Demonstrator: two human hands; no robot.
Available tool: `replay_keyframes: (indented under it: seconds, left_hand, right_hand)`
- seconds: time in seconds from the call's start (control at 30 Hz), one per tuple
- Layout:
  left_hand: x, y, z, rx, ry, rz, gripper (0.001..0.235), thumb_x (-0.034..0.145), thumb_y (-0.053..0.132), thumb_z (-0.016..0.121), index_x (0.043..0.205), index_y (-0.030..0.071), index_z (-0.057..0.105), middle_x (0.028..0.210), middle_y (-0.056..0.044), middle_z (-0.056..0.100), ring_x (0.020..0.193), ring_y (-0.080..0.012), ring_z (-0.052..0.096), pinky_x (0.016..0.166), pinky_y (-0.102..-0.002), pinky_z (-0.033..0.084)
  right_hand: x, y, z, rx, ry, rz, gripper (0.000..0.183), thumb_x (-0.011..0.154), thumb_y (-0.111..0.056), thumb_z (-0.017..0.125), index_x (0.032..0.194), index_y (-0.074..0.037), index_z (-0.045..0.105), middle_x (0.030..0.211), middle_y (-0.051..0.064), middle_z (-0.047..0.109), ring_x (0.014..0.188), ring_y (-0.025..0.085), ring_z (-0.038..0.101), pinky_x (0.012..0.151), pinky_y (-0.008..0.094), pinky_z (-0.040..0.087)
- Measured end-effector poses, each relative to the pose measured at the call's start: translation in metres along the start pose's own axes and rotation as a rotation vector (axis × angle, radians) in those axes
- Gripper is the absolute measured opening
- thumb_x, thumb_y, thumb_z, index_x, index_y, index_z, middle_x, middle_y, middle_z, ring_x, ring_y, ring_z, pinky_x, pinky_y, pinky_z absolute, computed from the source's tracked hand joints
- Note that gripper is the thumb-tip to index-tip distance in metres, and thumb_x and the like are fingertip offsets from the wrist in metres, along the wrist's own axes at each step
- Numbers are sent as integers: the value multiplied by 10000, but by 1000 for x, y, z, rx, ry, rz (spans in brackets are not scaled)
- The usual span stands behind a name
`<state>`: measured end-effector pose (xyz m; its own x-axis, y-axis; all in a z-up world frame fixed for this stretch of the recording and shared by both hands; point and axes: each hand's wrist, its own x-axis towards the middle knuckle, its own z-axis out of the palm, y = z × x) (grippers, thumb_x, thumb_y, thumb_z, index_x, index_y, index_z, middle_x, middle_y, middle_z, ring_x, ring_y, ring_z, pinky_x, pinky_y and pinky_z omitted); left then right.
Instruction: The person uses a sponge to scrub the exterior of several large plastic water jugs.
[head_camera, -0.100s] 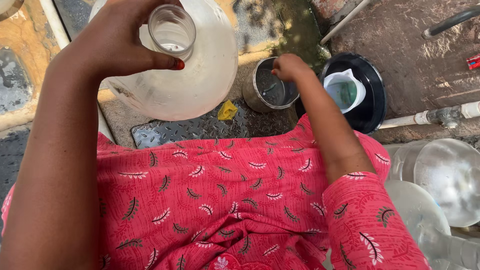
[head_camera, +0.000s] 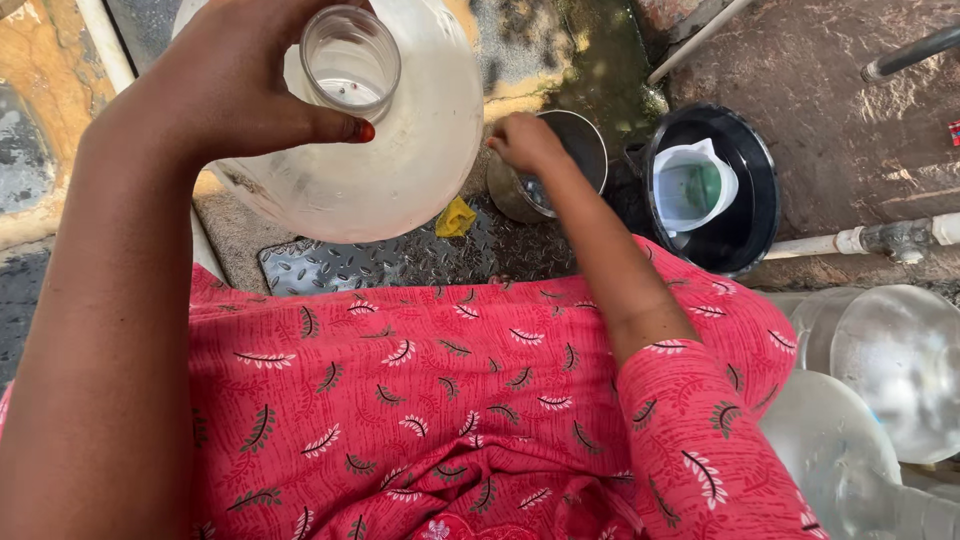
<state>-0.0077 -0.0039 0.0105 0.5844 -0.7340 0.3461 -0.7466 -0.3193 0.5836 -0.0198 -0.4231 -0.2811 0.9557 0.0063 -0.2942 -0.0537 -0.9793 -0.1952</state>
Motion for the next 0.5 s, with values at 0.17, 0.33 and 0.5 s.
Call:
replay_keyframes:
  seconds: [0.17,0.33,0.5]
  left_hand:
    - [3,18,-7,-13,-21,-90,734,683,182,930,1337,104,606,1205,-160,719,1136,-350,693,924,-445,535]
    - [4,31,-9,-38,4,-61,660,702,168,893,1273,77,577,1132,-169,724,1083,-390,689,870,-462,534]
    - [9,31,-9,-49,-8,-117,666,697,179,889,1273,78,570,1086,-190,718,1040,-399,696,839,-474,536]
  right_hand:
    - [31,-33,144,389,145,-26,498,851,-358,694,1249,-58,672,1224,238,681,1105,410,668,894,474,545]
    - [-7,-26,236,292,114,339,434,861,-277,697,1211,-22,684,1179,263,687,1071,422,667,889,506,534]
    - [-17,-22,254,708,-25,656,362,730,-231,865,946,28,732,968,184,790,890,293,752,828,376,594]
